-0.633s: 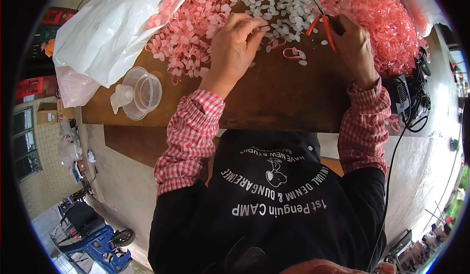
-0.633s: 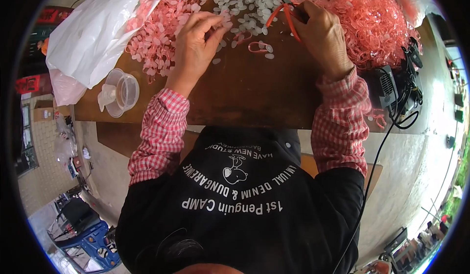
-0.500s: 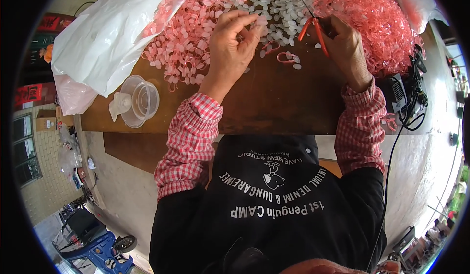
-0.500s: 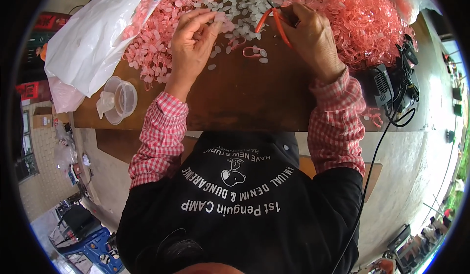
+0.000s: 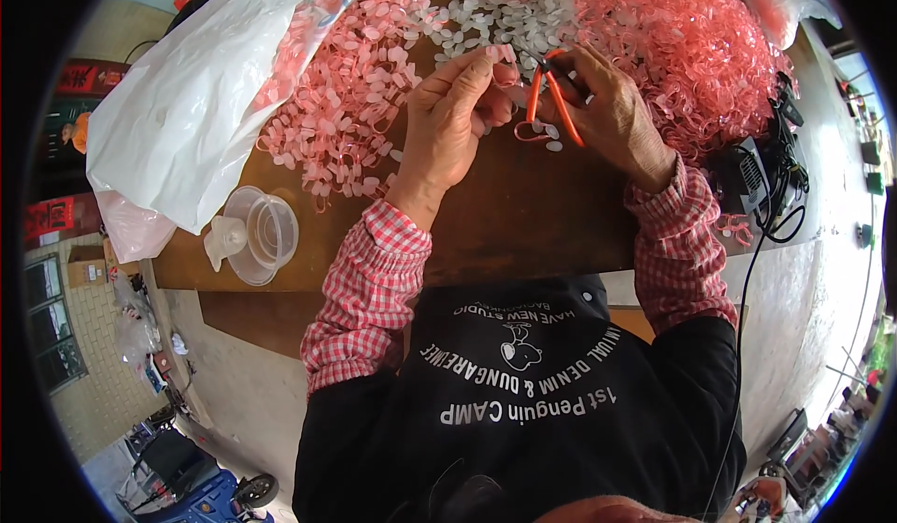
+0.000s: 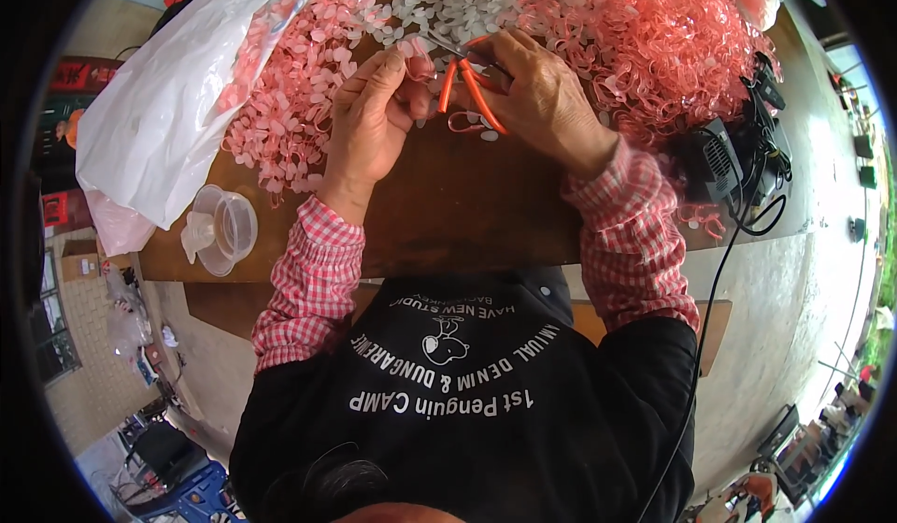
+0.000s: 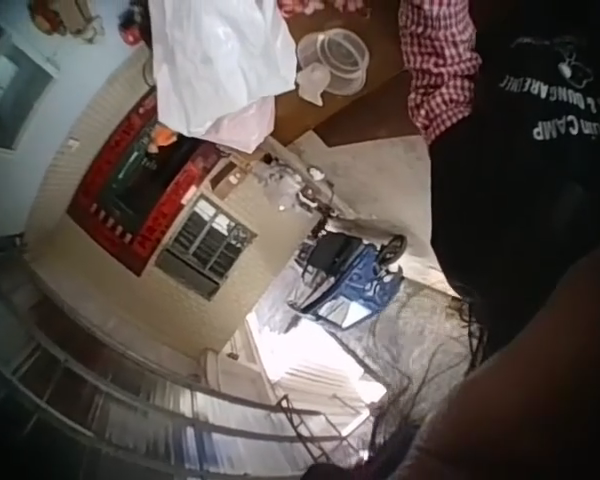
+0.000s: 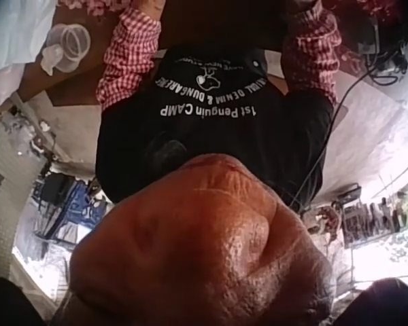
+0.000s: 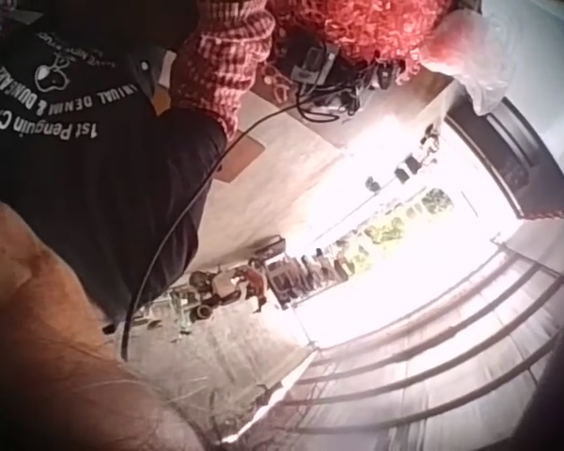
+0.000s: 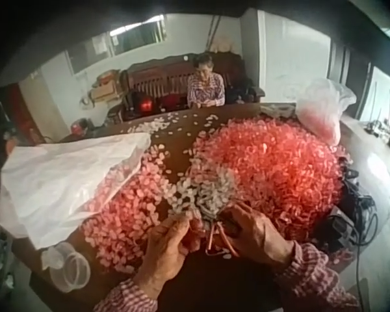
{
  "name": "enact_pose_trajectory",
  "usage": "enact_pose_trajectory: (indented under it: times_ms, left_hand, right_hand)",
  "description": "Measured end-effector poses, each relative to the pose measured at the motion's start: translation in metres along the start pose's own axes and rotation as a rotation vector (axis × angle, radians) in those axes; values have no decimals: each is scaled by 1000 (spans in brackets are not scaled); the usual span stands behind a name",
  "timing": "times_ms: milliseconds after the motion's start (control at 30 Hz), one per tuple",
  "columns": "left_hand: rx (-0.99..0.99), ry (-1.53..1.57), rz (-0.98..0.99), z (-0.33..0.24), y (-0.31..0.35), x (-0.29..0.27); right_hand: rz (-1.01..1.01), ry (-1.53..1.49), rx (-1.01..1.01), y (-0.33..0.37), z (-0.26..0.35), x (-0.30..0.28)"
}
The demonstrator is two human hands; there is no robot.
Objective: Trimming excess material from small plastic flower-shaped components using scissors.
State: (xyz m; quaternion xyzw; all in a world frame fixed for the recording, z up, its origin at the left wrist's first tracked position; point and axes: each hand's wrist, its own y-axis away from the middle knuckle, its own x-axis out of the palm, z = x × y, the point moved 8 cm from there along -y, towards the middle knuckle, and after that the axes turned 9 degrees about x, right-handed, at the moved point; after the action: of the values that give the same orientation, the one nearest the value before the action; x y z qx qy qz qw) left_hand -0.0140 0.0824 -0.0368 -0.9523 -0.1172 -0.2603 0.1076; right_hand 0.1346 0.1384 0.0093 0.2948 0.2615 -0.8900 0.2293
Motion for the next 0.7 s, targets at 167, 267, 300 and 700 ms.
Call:
enact_pose_trajectory:
  times_ms: [167, 267, 300, 700]
  left_hand:
    - [14, -5, -4, 3, 3, 1]
    - [23, -75, -11, 5, 4, -2]
    - [18, -117, -19, 6, 5, -5]
    - [-61, -15, -1, 9, 4, -5]
  right_hand:
    - [73, 28, 19, 3, 1, 10]
    - [91, 78, 25, 4, 4, 11]
    - [97, 93, 17, 4, 6, 11]
    - [96, 100, -66, 5, 13, 10]
